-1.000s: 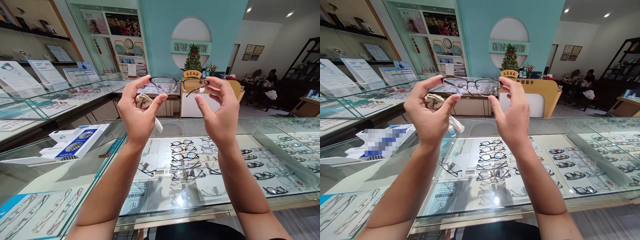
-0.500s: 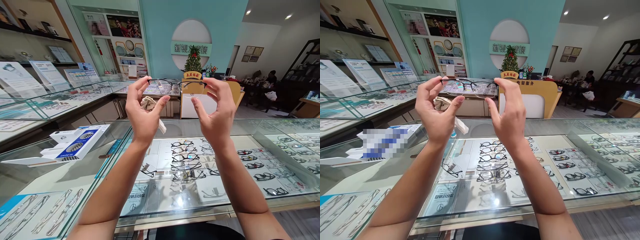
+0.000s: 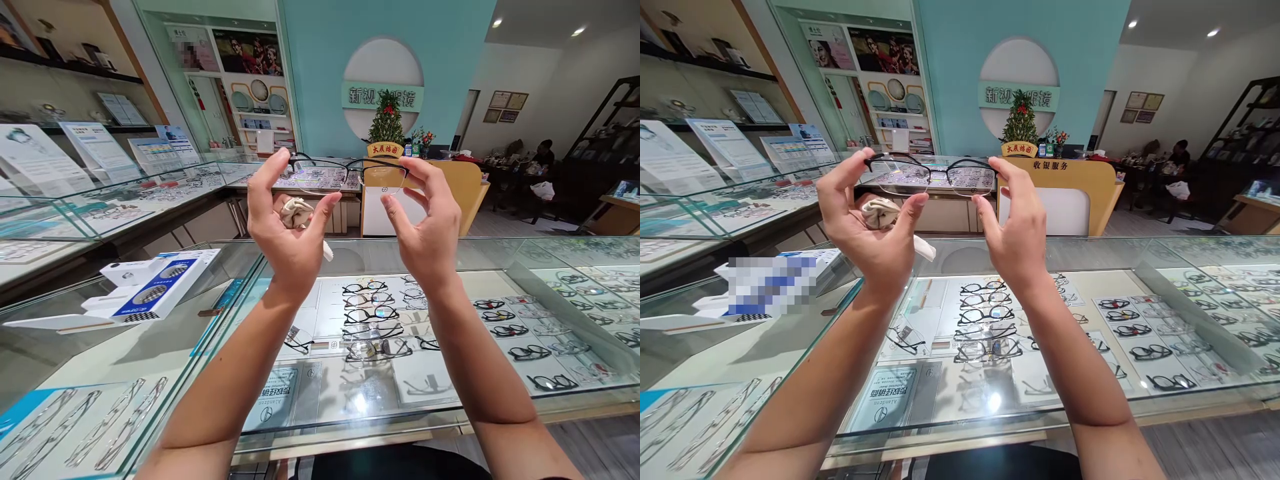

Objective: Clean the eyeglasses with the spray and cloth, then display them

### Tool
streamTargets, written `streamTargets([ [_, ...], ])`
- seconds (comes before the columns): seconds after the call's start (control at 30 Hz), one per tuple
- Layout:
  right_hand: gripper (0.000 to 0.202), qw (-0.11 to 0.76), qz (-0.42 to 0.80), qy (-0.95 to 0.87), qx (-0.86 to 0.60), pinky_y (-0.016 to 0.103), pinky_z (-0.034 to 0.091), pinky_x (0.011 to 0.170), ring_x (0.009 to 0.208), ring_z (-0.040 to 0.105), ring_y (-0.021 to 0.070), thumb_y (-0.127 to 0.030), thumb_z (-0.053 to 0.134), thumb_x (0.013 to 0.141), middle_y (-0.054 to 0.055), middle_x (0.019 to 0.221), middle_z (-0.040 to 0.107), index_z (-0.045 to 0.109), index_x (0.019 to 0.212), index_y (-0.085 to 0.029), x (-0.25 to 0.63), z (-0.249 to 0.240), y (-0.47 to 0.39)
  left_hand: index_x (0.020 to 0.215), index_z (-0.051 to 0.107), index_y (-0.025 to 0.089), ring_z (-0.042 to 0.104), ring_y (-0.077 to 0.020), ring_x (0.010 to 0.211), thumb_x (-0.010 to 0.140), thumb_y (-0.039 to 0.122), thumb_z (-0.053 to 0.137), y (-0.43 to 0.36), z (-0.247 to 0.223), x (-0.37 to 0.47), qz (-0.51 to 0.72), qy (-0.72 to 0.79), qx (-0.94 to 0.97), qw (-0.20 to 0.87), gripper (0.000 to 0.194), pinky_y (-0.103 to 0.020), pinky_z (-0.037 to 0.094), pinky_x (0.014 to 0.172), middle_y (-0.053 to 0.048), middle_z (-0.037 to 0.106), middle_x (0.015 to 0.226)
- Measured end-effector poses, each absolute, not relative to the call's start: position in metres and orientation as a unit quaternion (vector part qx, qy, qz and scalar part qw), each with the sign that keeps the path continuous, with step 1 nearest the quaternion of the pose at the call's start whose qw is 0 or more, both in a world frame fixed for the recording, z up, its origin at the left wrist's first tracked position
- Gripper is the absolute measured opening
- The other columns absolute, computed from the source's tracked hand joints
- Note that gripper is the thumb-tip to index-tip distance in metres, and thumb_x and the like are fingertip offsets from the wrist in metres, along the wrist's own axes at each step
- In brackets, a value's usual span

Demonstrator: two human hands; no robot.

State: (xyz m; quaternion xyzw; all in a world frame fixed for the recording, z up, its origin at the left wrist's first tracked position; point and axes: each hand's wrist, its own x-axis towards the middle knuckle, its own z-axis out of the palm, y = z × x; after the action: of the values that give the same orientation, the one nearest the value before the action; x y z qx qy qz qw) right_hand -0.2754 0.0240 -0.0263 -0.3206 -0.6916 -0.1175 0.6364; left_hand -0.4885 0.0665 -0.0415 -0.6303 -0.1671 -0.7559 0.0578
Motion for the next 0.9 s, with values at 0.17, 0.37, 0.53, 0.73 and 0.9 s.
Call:
streamTargets([
  [0.17,0.054,0.637,-0.093,-0.695,-0.320,0.066,0.061,0.119,0.150,0.063,0.0376,-0.041,0.063,0.110,0.012,0.160,0.065,0.053,0.162,-0.035,-0.274,-0.028,0.028,0.155,0.057,0.035,0.050,-0.0342,0.163,0.095,0.062,0.086,0.067,-0.040,-0.489,-0.753,-0.176,-0.629,0.083,0.072,-0.062,0.047,0.137,-0.005,0.062,0.162],
  [0.37,0.051,0.651,-0.070,-0.688,-0.312,0.065,0.059,0.122,0.154,0.059,0.0387,-0.041,0.065,0.108,0.011,0.160,0.065,0.057,0.158,-0.036,-0.279,-0.026,0.021,0.153,0.057,0.034,0.053,-0.0364,0.160,0.088,0.064,0.092,0.078,-0.040,-0.490,-0.756,-0.184,-0.623,0.079,0.080,-0.060,0.049,0.134,-0.008,0.063,0.160],
  [0.53,0.050,0.658,-0.076,-0.685,-0.304,0.069,0.057,0.124,0.156,0.056,0.0401,-0.036,0.063,0.109,0.011,0.160,0.064,0.057,0.159,-0.038,-0.284,-0.025,0.015,0.152,0.056,0.037,0.055,-0.0367,0.159,0.087,0.061,0.094,0.081,-0.042,-0.487,-0.763,-0.189,-0.616,0.052,0.079,-0.060,0.045,0.135,-0.008,0.061,0.160],
  [0.73,0.050,0.656,-0.112,-0.683,-0.301,0.070,0.056,0.124,0.154,0.059,0.0400,-0.032,0.062,0.109,0.011,0.155,0.067,0.058,0.158,-0.038,-0.288,-0.023,0.010,0.150,0.056,0.037,0.059,-0.0350,0.156,0.086,0.061,0.095,0.081,-0.041,-0.488,-0.764,-0.187,-0.617,0.024,0.079,-0.059,0.046,0.135,-0.009,0.063,0.158],
  [0.9,0.049,0.672,-0.091,-0.678,-0.285,0.069,0.056,0.125,0.154,0.059,0.0386,-0.040,0.061,0.111,0.011,0.158,0.065,0.057,0.160,-0.037,-0.289,-0.022,0.007,0.148,0.057,0.037,0.059,-0.0335,0.157,0.088,0.063,0.092,0.080,-0.035,-0.485,-0.774,-0.178,-0.606,0.042,0.075,-0.057,0.040,0.140,-0.009,0.064,0.156],
])
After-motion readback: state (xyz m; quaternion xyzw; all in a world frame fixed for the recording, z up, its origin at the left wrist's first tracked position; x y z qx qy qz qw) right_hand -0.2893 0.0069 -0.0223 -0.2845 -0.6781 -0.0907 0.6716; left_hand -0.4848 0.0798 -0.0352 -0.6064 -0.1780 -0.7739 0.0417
